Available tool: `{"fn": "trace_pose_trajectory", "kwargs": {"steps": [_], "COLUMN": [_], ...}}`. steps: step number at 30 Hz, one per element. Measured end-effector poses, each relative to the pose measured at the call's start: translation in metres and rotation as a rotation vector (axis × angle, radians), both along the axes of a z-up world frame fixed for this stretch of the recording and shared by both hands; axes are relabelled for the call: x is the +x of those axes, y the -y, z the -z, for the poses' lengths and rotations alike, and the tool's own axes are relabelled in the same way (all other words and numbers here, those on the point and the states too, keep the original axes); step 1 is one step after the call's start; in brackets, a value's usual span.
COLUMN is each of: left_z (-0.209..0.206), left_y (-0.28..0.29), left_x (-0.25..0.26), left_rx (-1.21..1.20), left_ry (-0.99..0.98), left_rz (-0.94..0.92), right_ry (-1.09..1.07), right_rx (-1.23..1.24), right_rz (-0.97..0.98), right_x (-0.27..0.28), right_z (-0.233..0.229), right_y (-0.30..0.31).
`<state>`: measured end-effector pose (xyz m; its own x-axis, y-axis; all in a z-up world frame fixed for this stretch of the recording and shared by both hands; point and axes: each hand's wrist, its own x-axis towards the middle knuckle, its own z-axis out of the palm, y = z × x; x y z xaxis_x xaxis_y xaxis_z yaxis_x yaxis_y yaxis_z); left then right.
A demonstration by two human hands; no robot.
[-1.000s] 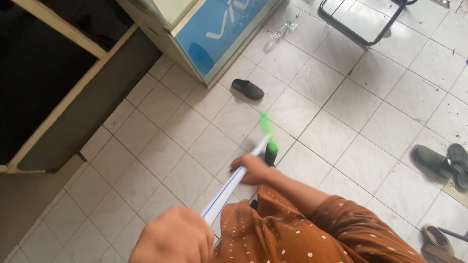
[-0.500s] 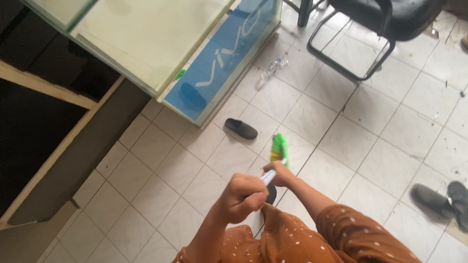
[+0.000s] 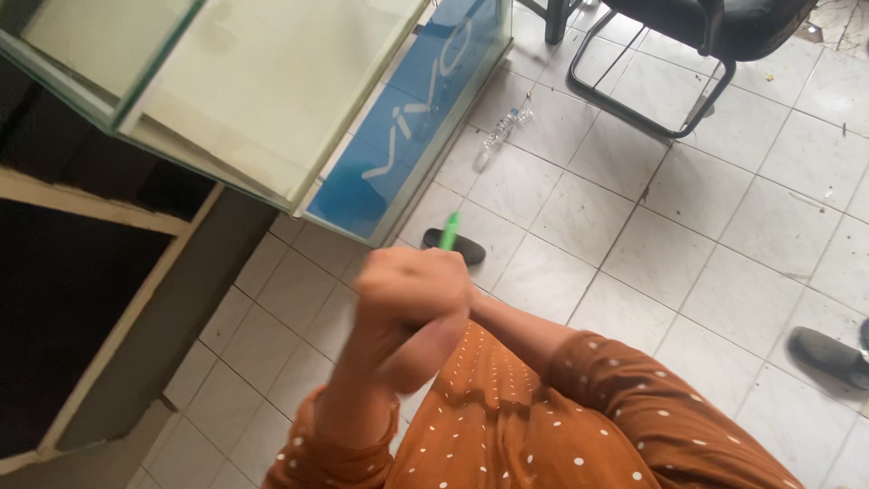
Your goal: The person sweeps debris and dust across a tiled floor using a broom, moving around furniture and objects like a chair, a table, and a water jug.
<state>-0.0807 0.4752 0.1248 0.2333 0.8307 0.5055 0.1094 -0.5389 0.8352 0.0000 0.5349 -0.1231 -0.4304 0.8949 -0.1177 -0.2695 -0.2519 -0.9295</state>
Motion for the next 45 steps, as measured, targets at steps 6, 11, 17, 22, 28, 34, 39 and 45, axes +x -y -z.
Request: {"fn": "trace_pose_trajectory", "kwargs": {"steps": [6,11,17,22,28,34,39,45], "left_z": [0.116,0.106,0.150,0.218,0.103,0.009,0.085,0.096], "left_y": [-0.070,-0.077,-0.152,-0.205,-0.273,-0.337,-0.441,-0.501], "left_x": [-0.015,-0.076,-0.097,-0.057,-0.094,-0.043,0.007,-0.009], "left_rx": [0.039,-0.077,-0.207,-0.490,-0.178,0.078,-0.085,-0.418], "left_ry": [-0.134,0.063,0.208,0.438,0.307,0.036,-0.079,0.293], "left_rz": [-0.053,0.127,0.110,0.129,0.231,0.326,0.249,0.275], "right_ry": [0.068,0.759,1.046,1.295,1.184,0.172,-0.318,0.762], "right_rx": [-0.171,0.510,0.273,0.154,0.255,-0.237,-1.025,0.132], "right_rz": [-0.284,-0.440,-0.510,-0.309,-0.107,0.009,0.151,-0.108], "right_x": [-0.041,-0.051,0.032,0.130,0.077,-0.014,0.016,0.069], "right_z": [0.088,0.156,0.178,0.198,0.113,-0.022,-0.032,0.095], "right_y": [-0.062,-0.091,-0.164,-0.204,-0.273,-0.322,-0.390,-0.451]}}
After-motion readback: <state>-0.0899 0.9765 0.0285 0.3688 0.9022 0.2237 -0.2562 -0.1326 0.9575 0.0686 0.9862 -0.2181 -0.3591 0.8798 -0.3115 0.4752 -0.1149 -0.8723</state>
